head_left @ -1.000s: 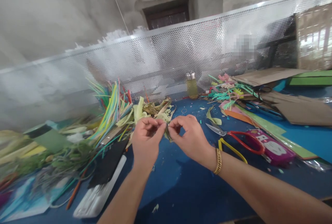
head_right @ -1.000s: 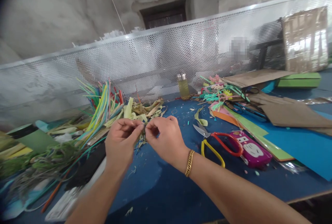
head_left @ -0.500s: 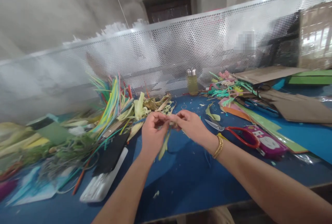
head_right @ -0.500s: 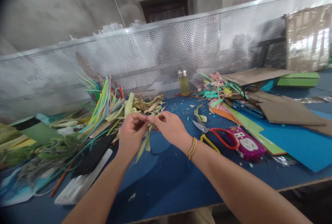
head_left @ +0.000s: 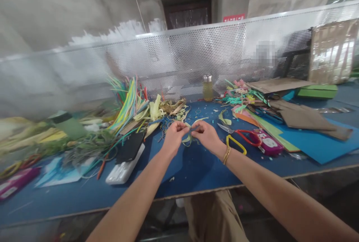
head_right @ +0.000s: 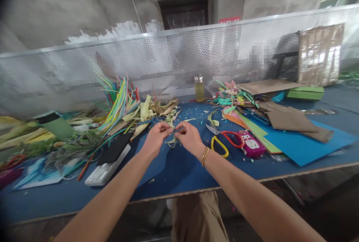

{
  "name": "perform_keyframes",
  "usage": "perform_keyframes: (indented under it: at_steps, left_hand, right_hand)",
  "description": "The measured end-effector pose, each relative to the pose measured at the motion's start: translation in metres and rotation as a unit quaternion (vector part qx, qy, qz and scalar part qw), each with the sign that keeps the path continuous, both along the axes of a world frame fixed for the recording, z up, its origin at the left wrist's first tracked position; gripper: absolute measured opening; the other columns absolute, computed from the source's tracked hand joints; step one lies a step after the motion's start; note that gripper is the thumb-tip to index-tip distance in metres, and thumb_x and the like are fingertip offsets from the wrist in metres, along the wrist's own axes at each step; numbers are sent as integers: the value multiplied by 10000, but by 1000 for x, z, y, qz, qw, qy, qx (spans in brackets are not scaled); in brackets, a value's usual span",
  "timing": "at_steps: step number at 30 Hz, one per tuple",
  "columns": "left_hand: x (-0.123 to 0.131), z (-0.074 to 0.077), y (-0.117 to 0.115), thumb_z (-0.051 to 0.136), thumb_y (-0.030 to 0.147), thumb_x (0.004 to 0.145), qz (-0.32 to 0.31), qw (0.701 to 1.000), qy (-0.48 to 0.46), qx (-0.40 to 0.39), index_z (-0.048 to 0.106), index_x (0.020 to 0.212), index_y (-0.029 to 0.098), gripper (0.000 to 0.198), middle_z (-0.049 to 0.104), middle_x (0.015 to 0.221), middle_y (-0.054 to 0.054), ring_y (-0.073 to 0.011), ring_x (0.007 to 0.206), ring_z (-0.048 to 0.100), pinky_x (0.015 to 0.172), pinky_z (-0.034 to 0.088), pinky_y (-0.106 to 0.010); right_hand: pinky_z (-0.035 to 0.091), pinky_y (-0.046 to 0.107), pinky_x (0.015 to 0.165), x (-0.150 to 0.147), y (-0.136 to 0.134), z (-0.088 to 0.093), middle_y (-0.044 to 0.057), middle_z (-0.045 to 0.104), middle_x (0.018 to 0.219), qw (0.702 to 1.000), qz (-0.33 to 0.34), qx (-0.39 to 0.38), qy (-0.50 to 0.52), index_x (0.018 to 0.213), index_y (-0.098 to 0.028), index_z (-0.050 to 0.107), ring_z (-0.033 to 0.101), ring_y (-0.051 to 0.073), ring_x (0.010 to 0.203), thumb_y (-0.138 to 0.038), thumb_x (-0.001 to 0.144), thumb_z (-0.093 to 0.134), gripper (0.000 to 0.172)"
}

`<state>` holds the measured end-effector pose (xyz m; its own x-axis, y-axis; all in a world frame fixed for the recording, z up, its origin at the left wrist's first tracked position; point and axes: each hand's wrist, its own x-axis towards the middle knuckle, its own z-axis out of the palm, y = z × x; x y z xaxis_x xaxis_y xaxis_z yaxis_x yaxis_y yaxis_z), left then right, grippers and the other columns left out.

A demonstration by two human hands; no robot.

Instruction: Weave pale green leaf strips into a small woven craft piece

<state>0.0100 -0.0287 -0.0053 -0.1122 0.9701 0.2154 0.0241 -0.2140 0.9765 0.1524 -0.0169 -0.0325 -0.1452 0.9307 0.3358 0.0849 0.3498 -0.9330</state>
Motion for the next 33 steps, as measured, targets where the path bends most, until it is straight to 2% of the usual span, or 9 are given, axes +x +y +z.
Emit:
perform_keyframes:
  at_steps: [3,6,11,14,16,22,28,33]
  left_hand:
    - [-6,-8,-7,750,265,636,3,1000,-17,3,566,806,174,267,622,724,17,-112,639,552,650,427,-236]
    - [-13,-13,-11,708,292,711,25,998,-13,54,596,860,175,220,660,831,-18,-131,734,585,714,448,-251]
    - [-24,-17,-16,681,282,759,89,973,154,146,682,854,196,128,669,899,-39,-173,829,604,737,461,-279]
    - [-26,-20,-15,719,216,724,70,952,243,173,730,861,223,138,674,952,-40,-189,863,612,696,464,-277]
    - [-27,-23,-12,734,180,711,55,944,266,189,747,868,240,169,674,961,-38,-194,884,617,693,469,-278]
    - [-28,-31,-5,725,209,747,38,946,255,198,731,746,218,11,674,862,-30,-182,839,621,718,476,-287]
    - [-27,-32,-10,643,222,808,10,959,231,161,657,726,171,98,656,785,-23,-160,761,603,720,461,-278]
    - [-27,-35,-7,608,221,828,-2,939,291,185,619,706,170,132,632,765,-26,-171,777,583,751,442,-296]
  right_hand:
    - [453,232,576,-3,-7,-6,-36,627,676,1000,-4,-21,12,880,-200,605,586,115,597,-260,702,641,191]
    - [454,231,575,-6,-11,-7,-25,638,683,1000,-19,-22,12,862,-191,613,590,115,600,-265,693,660,190]
    - [470,248,600,-11,-14,-11,-24,635,671,998,-22,-36,55,859,-188,621,585,118,596,-291,679,676,214]
    - [483,263,629,-14,-12,-14,-19,632,677,996,-19,-29,83,828,-194,622,586,124,614,-315,686,670,192]
    - [491,271,648,-15,-11,-15,-13,635,699,996,-16,-15,90,800,-196,620,588,125,630,-327,691,671,178]
    - [493,273,638,-14,-10,-19,-10,641,698,999,-24,6,45,787,-199,602,605,132,629,-311,704,669,155]
    - [516,299,703,-10,-12,-22,22,690,785,998,-12,60,-15,847,-199,616,660,163,719,-283,738,655,143]
    - [496,290,681,-7,-11,-17,26,694,771,990,-50,115,-63,805,-198,664,632,165,699,-365,750,693,178]
